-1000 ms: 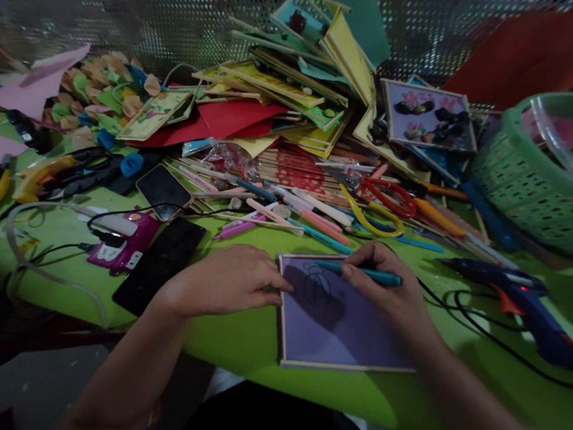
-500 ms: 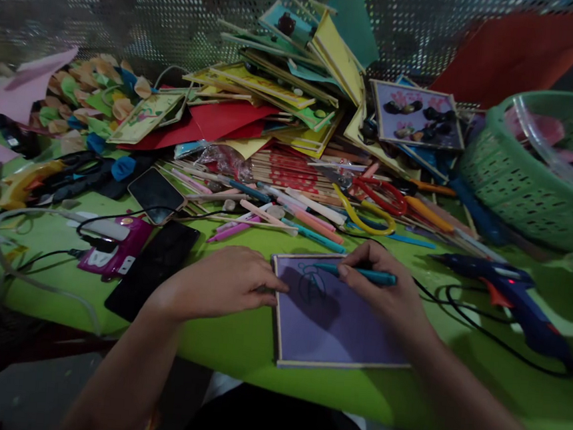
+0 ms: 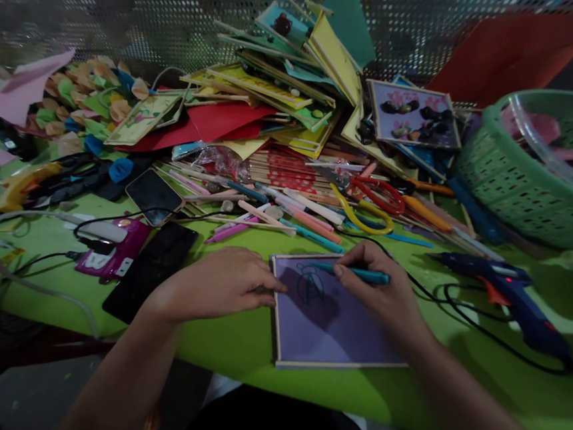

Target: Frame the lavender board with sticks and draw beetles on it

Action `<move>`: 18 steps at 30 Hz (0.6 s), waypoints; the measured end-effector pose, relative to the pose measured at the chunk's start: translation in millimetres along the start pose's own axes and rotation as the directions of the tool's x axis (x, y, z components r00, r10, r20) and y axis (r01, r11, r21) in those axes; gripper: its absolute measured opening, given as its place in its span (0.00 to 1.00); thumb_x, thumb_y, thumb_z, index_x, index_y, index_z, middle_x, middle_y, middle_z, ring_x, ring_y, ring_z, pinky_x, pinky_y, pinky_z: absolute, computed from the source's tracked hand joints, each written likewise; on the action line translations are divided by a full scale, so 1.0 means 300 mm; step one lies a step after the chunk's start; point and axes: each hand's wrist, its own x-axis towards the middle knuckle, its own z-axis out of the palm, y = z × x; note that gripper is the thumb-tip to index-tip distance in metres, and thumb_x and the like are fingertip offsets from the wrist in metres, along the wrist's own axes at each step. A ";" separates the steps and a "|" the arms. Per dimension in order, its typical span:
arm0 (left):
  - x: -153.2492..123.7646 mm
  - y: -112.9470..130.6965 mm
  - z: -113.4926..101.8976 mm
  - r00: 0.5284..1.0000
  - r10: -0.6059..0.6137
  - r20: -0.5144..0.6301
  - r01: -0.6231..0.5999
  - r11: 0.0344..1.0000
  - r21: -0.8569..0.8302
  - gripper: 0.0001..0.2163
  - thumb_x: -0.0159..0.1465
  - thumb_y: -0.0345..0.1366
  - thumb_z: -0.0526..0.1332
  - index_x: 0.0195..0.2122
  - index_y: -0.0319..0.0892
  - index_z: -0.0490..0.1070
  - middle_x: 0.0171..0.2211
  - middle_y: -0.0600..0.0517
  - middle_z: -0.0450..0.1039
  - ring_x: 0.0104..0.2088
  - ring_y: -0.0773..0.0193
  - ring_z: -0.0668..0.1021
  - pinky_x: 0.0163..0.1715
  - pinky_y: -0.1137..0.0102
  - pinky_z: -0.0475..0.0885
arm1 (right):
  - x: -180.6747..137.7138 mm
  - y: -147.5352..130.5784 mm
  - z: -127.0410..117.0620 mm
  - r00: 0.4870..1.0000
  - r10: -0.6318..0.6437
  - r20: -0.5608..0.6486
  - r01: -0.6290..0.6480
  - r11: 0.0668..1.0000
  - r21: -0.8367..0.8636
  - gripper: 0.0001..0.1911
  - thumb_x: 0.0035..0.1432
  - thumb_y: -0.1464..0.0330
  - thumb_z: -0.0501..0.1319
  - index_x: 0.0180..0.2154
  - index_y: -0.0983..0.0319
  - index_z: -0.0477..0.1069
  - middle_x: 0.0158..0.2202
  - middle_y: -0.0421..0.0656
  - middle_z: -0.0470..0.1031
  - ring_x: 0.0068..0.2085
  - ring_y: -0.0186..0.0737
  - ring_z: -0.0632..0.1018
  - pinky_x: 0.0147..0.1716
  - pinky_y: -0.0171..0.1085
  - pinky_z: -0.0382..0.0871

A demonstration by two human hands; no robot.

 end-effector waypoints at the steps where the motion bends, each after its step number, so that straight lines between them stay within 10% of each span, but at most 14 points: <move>1: -0.001 -0.001 0.001 1.000 0.003 -0.003 -0.003 1.000 -0.002 0.10 0.71 0.37 0.64 0.50 0.47 0.84 0.42 0.48 0.86 0.44 0.55 0.85 0.43 0.67 0.74 | 0.000 -0.002 0.001 1.000 0.002 -0.004 -0.002 1.000 0.000 0.13 0.52 0.56 0.72 0.29 0.57 0.75 0.29 0.39 0.77 0.31 0.41 0.75 0.33 0.39 0.68; 18: -0.003 -0.009 0.008 1.000 0.001 0.007 -0.001 1.000 0.010 0.12 0.73 0.40 0.63 0.53 0.47 0.83 0.44 0.48 0.86 0.46 0.54 0.84 0.46 0.65 0.75 | 0.006 -0.004 -0.003 0.999 -0.010 -0.050 0.008 0.999 -0.042 0.12 0.50 0.57 0.70 0.27 0.57 0.73 0.27 0.39 0.75 0.30 0.42 0.74 0.32 0.40 0.66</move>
